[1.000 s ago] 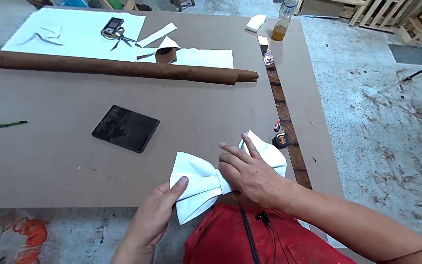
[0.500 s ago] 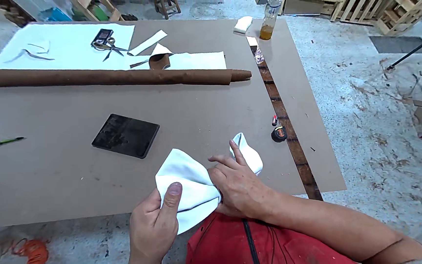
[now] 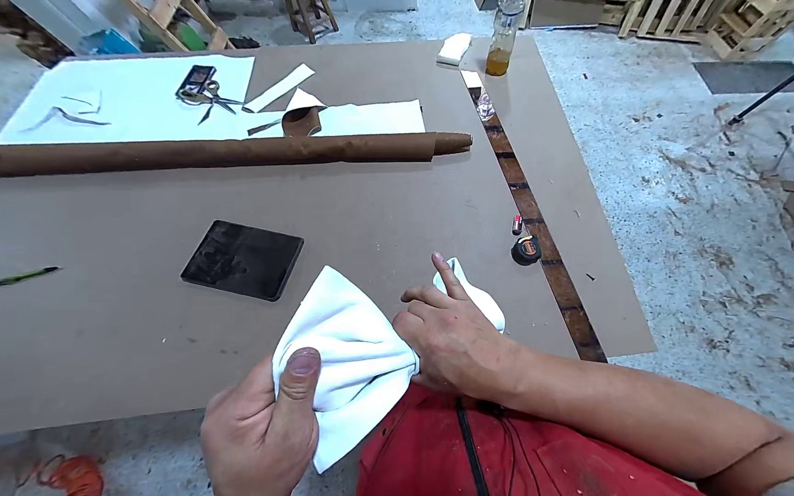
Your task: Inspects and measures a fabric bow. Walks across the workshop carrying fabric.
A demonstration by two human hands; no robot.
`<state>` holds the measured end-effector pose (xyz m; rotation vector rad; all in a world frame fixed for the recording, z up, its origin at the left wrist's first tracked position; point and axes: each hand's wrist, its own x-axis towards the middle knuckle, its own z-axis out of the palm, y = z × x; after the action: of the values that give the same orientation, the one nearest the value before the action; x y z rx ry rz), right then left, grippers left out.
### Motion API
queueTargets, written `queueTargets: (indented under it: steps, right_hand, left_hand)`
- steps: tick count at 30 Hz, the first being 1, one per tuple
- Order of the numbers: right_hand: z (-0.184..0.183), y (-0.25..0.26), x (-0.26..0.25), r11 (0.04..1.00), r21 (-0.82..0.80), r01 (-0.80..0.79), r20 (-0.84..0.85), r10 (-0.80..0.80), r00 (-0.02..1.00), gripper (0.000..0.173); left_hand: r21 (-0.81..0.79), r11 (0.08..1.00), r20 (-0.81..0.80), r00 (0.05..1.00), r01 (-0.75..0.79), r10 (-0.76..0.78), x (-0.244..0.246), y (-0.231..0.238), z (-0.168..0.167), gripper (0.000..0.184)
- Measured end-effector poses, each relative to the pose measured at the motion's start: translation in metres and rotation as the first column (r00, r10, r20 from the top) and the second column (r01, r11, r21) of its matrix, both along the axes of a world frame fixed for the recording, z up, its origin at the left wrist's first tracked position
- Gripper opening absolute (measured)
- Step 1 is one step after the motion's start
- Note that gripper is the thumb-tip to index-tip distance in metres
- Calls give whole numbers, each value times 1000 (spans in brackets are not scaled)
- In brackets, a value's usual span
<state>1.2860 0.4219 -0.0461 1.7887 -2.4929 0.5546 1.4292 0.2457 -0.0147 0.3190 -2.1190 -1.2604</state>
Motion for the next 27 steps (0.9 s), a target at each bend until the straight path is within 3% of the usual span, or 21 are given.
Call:
queueTargets:
  steps: [7,11,12,13,15,17,18,20,23,25,27]
  right_hand:
    - [1,5,-1,993,43,110,-3,-110,994,43]
    - [12,16,-24,986,136,97,234,-127,964,96]
    - [12,21,-37,983,125,135,250,-163,954,101]
    - [9,27,-51,975,109,192,247,-214,945,99]
    - [-2,46,-79,940,73,334,251,-341,906,80]
    - [-20,73,-96,881,44,470,313,-459,831,51]
    - [-33,89,-99,851,50,524,335,-508,794,40]
    - [-62,119,-97,794,138,592,362,-597,716,29]
    - [-108,137,-81,724,324,609,422,-687,592,27]
    - [-137,127,-71,685,422,593,530,-718,452,28]
    - [-162,109,-63,664,484,570,631,-716,299,33]
  left_hand:
    - [-73,997,44,999,-17,20,-9,-5,-2,31]
    - [23,996,244,966,-90,82,-25,-37,-33,37]
    - [91,993,326,944,-77,43,-31,-47,-52,38]
    - [161,985,419,908,-67,-7,-39,-57,-77,38]
    - [239,967,610,788,-91,-77,-54,-73,-142,46]
    - [107,992,799,600,-63,-48,-56,-81,-198,52]
    - [32,999,860,511,-41,-7,-54,-81,-213,54]
    - [-86,993,896,430,-79,112,-44,-73,-219,55]
    - [-195,969,841,483,-152,245,-32,-62,-208,66]
    - [-309,950,722,642,-32,257,-32,-49,-206,54]
    - [-416,890,619,775,186,127,-38,-36,-217,42]
